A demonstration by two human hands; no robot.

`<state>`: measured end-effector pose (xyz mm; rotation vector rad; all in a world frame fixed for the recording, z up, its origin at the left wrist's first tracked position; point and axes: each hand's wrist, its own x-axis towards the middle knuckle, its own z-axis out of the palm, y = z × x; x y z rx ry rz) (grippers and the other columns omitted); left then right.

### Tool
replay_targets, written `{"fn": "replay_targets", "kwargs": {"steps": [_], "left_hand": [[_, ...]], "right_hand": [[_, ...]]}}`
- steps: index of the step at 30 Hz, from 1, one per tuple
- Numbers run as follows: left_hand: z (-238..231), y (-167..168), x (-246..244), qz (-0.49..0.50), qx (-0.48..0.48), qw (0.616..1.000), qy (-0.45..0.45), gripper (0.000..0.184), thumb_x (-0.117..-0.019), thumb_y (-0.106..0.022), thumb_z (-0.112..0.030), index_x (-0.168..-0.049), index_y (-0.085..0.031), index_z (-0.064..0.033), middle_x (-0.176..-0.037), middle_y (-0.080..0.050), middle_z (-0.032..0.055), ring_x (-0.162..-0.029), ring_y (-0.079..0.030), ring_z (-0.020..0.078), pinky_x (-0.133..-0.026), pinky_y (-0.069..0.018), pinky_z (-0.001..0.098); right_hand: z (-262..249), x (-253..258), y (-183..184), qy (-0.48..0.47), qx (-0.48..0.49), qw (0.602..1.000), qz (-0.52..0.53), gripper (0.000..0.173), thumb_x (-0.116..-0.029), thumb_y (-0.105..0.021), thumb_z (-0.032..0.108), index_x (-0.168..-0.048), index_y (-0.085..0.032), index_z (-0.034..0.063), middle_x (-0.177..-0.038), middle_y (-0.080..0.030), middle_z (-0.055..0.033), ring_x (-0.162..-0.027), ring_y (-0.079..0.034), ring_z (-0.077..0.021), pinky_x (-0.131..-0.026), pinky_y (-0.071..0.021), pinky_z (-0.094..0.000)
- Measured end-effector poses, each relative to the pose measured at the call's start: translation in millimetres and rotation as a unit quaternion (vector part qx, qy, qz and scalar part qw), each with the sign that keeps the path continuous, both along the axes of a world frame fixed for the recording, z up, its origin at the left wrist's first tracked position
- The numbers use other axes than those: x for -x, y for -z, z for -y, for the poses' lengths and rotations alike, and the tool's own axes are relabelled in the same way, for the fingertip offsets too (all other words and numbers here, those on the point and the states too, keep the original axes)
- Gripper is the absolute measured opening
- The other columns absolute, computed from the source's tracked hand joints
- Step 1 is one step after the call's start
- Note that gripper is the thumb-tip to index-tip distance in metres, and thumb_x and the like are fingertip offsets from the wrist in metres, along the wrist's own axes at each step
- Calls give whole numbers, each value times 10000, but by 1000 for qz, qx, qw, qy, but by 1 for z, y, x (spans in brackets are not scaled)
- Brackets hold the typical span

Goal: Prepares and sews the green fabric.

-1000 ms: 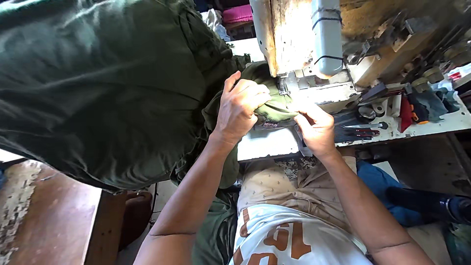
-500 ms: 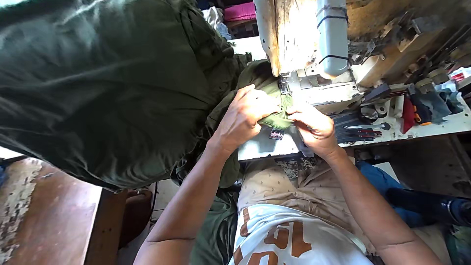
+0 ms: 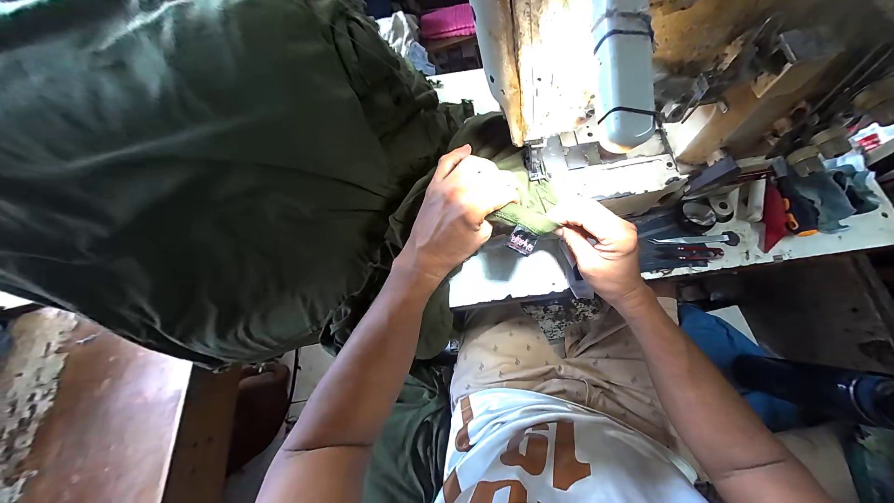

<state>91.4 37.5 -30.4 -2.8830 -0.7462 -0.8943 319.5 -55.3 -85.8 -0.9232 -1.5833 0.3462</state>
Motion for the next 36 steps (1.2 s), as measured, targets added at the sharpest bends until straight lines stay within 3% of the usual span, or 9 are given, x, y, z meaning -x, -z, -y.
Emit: {"fn": "replay_targets", "kwargs": {"steps": [3, 7, 13, 20, 24, 26, 30, 32, 36], "left_hand": [[-5, -1, -2, 6, -2, 1000, -9, 287, -952, -542, -15, -1041, -779, -149, -1163, -743, 26, -1228, -629, 253, -1213, -309, 540], [-12, 0, -2, 15, -8, 1000, -17, 281, -957, -541, -12, -1039, -775, -144, -1152, -741, 35, -1216, -634, 257, -1210, -315, 541], [-20, 1, -1, 35, -15, 999, -24, 287, -957, -547, 0, -1035, -777, -152, -1156, -742, 19, -1216, -636, 236, -1209, -326, 521], [-26, 6, 0, 55, -17, 998, -34, 312, -956, -529, 29, -1042, -775, -142, -1183, -737, 13, -1228, -630, 236, -1200, -340, 514], [-22, 9, -1, 70, -22, 997, -36, 298, -958, -543, 28, -1049, -774, -136, -1189, -736, 16, -1230, -632, 238, -1196, -351, 513], [-16, 10, -1, 84, -20, 996, -36, 285, -965, -551, 13, -1071, -774, -132, -1188, -739, 24, -1227, -637, 240, -1191, -364, 513], [-3, 11, 1, 78, 0, 997, -25, 246, -957, -604, -91, -1121, -777, -149, -1245, -722, 35, -1264, -620, 252, -1191, -367, 539], [3, 6, 6, 58, 25, 998, -3, 287, -925, -610, -164, -1163, -771, -169, -1307, -690, 30, -1311, -581, 249, -1211, -322, 570], [10, -6, 15, 77, 48, 994, 62, 352, -934, -692, -445, -1135, -781, -169, -1323, -677, 60, -1349, -556, 269, -1230, -262, 655]], "right_hand": [[-3, 4, 0, 12, 15, 1000, -14, 141, -917, -680, -68, -1039, -739, -27, -1053, -718, -122, -885, -709, -147, -782, -625, -298], [-7, 8, 1, 27, 12, 999, -17, 154, -921, -679, -64, -1061, -733, -26, -1051, -718, -121, -859, -707, -143, -755, -625, -297], [-10, 14, 3, 34, 27, 999, -32, 168, -930, -699, -34, -1090, -739, -4, -1068, -716, -110, -752, -687, -120, -630, -608, -265], [-14, 18, 3, 55, 33, 998, -26, 173, -927, -703, -24, -1093, -743, 8, -1080, -727, -102, -811, -707, -125, -679, -618, -276], [-16, 21, 3, 64, 21, 997, -28, 179, -924, -702, -37, -1090, -749, 9, -1093, -734, -97, -884, -720, -134, -744, -628, -285], [-16, 21, 4, 67, 12, 998, -18, 181, -927, -702, -33, -1097, -747, 11, -1120, -730, -97, -978, -720, -143, -829, -629, -297], [-9, 15, 0, 53, 26, 998, -8, 200, -944, -696, -12, -1137, -742, 8, -1160, -723, -98, -983, -718, -137, -835, -630, -293], [4, 4, -5, 55, 50, 997, -4, 218, -954, -694, 9, -1164, -746, 34, -1184, -719, -78, -956, -720, -124, -803, -640, -287], [41, -40, -13, 70, 56, 996, -10, 212, -959, -681, 21, -1162, -740, 37, -1211, -710, -93, -779, -708, -144, -617, -630, -305]]}}
